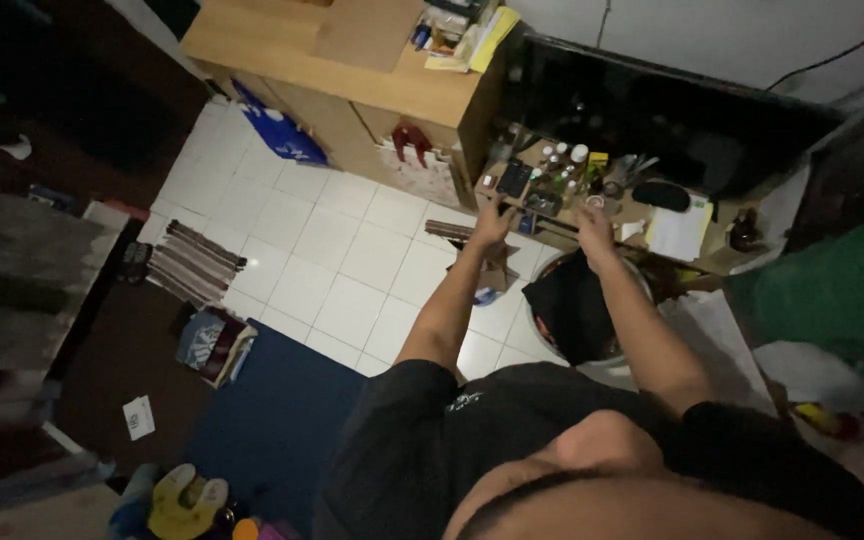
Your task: Clearing items from a desk and then cleaning the surface with a spray bottle and a cloth.
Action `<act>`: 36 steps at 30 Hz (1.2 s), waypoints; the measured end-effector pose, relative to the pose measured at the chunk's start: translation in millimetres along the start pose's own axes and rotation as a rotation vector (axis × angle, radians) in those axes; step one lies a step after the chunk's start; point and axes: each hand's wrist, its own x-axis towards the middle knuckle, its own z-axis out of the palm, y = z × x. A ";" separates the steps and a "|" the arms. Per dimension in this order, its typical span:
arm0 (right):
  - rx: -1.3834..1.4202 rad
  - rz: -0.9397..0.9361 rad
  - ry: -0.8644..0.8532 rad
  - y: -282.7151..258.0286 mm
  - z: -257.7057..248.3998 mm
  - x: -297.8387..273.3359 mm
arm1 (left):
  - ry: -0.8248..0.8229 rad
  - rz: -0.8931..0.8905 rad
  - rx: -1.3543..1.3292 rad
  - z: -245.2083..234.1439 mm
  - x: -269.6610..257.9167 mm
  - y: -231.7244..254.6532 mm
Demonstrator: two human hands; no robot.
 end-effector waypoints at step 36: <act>0.205 -0.099 -0.083 -99.8 254.4 101.4 | 0.092 0.038 -0.014 -233.0 100.1 -72.9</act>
